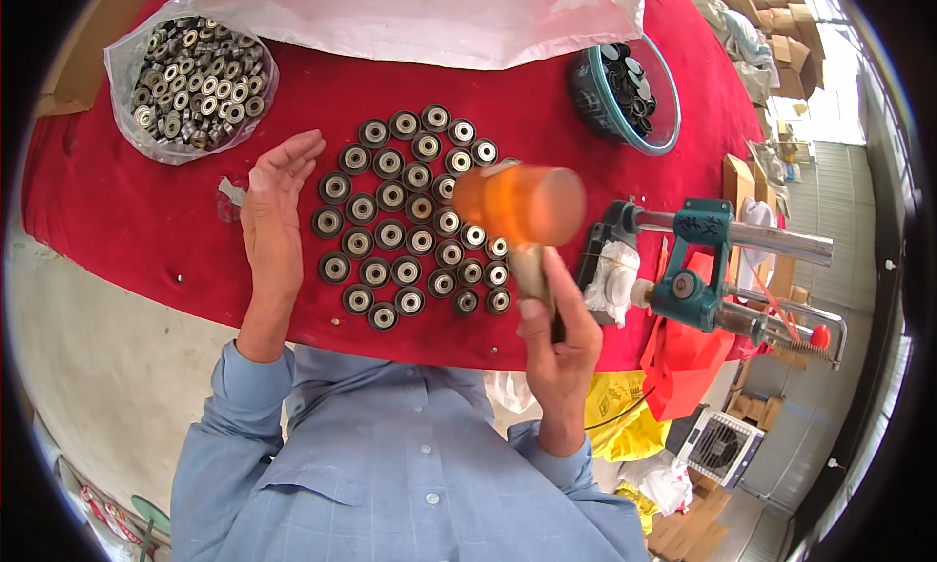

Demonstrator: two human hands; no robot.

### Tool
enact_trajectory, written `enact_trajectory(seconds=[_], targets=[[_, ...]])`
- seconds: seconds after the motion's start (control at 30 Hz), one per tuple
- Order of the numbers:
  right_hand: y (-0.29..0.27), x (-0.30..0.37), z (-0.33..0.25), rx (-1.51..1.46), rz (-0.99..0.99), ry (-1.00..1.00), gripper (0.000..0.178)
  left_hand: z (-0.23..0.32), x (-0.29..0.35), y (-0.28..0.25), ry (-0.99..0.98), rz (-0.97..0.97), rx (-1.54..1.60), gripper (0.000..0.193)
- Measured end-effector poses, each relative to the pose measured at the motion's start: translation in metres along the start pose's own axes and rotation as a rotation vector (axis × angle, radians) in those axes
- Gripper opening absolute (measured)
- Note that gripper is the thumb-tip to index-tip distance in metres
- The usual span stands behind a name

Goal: The person arranges numerous small metal washers and black rubber discs on a red tablecloth. They then use a rubber mallet to tap the metal washers into the rubber discs, creating a series of assembled units. The person works methodically across the table, ensuring each washer is seated within a disc.

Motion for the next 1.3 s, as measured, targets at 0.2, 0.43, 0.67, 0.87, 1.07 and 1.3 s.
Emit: enact_trajectory(seconds=[0.2, 0.43, 0.67, 0.87, 1.07, 1.3], targets=[[0.021, -0.023, 0.013, 0.157, -0.099, -0.035, 0.058, 0.005, -0.002, 0.005, -0.006, -0.007, -0.016, 0.074], [-0.009, -0.007, 0.012, 0.053, 0.033, 0.037, 0.055, 0.003, 0.0, 0.004, 0.012, -0.003, -0.046, 0.073], [-0.002, -0.003, 0.022, 0.108, -0.009, 0.042, 0.056, 0.001, 0.0, 0.004, 0.003, -0.01, -0.042, 0.072], [-0.022, 0.028, -0.004, 0.028, -0.017, 0.048, 0.053, 0.003, -0.001, 0.004, 0.011, 0.009, -0.026, 0.072], [0.005, 0.039, 0.003, 0.17, -0.083, -0.102, 0.059, 0.003, -0.002, 0.005, 0.017, 0.001, -0.029, 0.072], [-0.016, 0.046, 0.014, 0.044, 0.049, 0.026, 0.06, 0.002, -0.001, 0.004, 0.01, 0.001, -0.041, 0.071]])
Point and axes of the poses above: each hand's wrist, its own x-axis away from the middle knuckle, its own y-axis out of the palm, z = x × y, the point moved 6 cm from there along -x, towards the middle knuckle, and after that the axes turned 8 degrees about -y, right-handed, at the moved point
